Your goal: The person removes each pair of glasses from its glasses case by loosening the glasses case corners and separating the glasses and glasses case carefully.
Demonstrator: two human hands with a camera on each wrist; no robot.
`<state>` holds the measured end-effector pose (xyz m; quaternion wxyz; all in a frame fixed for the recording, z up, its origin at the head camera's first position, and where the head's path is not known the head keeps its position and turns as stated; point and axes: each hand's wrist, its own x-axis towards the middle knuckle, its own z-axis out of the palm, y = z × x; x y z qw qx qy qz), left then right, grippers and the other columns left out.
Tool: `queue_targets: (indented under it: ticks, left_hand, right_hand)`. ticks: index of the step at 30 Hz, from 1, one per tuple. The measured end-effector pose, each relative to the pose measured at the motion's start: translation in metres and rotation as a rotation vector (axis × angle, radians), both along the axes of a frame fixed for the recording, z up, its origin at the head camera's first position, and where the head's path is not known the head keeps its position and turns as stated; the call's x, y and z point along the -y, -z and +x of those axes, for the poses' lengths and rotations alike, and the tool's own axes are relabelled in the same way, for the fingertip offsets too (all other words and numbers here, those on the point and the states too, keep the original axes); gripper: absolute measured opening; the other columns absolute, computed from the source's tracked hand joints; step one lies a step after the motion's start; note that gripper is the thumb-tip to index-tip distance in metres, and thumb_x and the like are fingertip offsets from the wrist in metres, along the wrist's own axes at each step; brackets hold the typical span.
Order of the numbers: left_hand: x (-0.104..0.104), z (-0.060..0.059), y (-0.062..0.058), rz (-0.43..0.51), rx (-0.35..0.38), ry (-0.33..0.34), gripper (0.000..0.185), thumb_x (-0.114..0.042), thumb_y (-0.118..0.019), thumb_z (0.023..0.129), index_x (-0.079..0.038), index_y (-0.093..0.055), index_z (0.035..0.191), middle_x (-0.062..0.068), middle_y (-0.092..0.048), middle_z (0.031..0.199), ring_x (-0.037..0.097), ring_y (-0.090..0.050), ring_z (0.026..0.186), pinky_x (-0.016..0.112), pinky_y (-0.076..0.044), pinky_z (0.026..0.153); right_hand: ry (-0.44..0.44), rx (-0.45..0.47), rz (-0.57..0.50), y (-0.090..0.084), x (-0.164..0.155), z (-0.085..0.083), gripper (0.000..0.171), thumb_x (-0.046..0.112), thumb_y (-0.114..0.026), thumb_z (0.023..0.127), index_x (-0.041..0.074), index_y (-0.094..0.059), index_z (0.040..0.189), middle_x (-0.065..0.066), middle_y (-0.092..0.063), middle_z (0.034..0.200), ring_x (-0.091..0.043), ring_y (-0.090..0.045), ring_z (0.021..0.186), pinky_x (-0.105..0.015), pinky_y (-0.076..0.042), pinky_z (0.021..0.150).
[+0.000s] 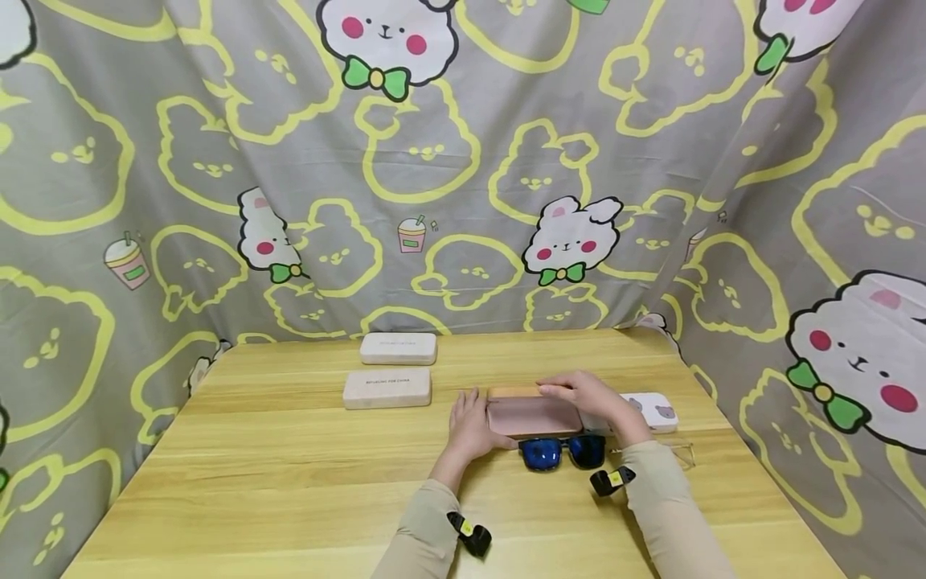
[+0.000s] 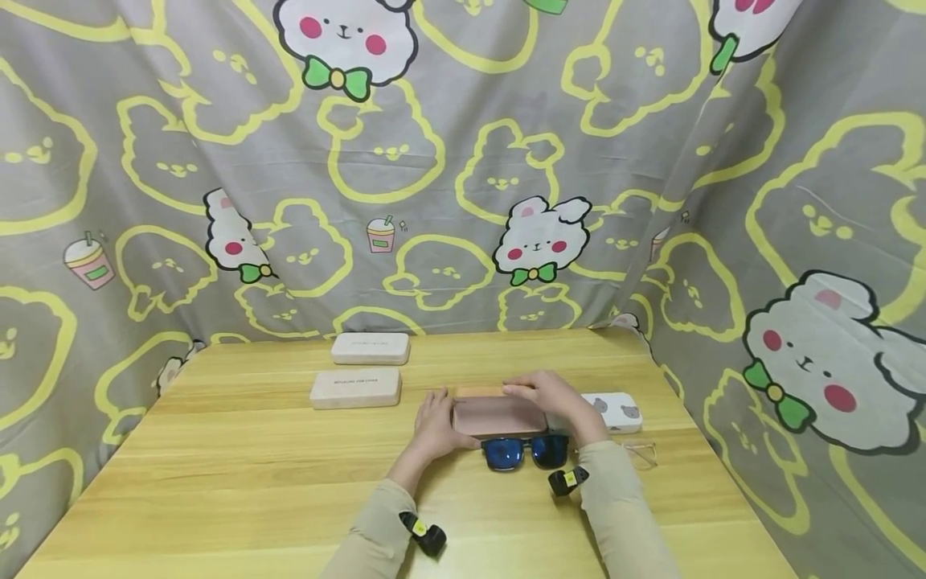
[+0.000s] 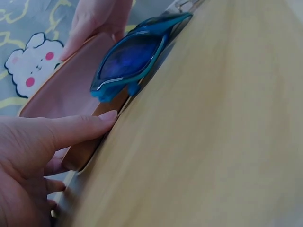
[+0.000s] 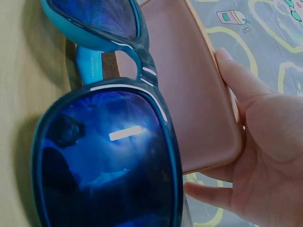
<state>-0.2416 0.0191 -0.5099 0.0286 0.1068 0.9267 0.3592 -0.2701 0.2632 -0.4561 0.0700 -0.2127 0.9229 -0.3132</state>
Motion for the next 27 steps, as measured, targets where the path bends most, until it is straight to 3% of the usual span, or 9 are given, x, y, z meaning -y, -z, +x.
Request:
queue_targets:
  ticks: [15,23,27]
  left_hand:
    - [0.0032,0.0039,-0.0028,-0.003,0.016,0.006,0.099,-0.042,-0.089,0.065,0.0,-0.045,0.143,0.019,-0.03,0.158,0.043,-0.015,0.149,0.058,-0.015,0.12]
    - [0.0024,0.0042,-0.0043,-0.009,0.016,-0.002,0.098,-0.041,-0.089,0.065,0.001,-0.046,0.141,0.019,-0.031,0.157,0.042,-0.016,0.149,0.057,-0.015,0.12]
    - [0.002,0.0023,-0.0032,-0.019,0.006,-0.008,0.098,-0.041,-0.09,0.063,0.002,-0.047,0.14,0.019,-0.033,0.156,0.042,-0.017,0.148,0.057,-0.016,0.12]
  right_hand:
    - [-0.094,0.047,-0.081,0.0024,-0.0055,0.0005,0.044,0.041,-0.057,0.096,0.011,-0.067,0.126,-0.012,-0.067,0.126,-0.032,-0.061,0.12,-0.05,-0.05,0.1]
    - [-0.128,0.016,-0.101,0.0051,-0.0079,-0.0004,0.044,0.041,-0.064,0.092,0.012,-0.068,0.124,-0.01,-0.068,0.124,-0.026,-0.064,0.113,-0.028,-0.053,0.088]
    - [-0.127,0.0,-0.104,0.0056,-0.0091,-0.0011,0.044,0.041,-0.067,0.09,0.011,-0.069,0.122,-0.011,-0.069,0.122,-0.025,-0.065,0.109,-0.027,-0.054,0.086]
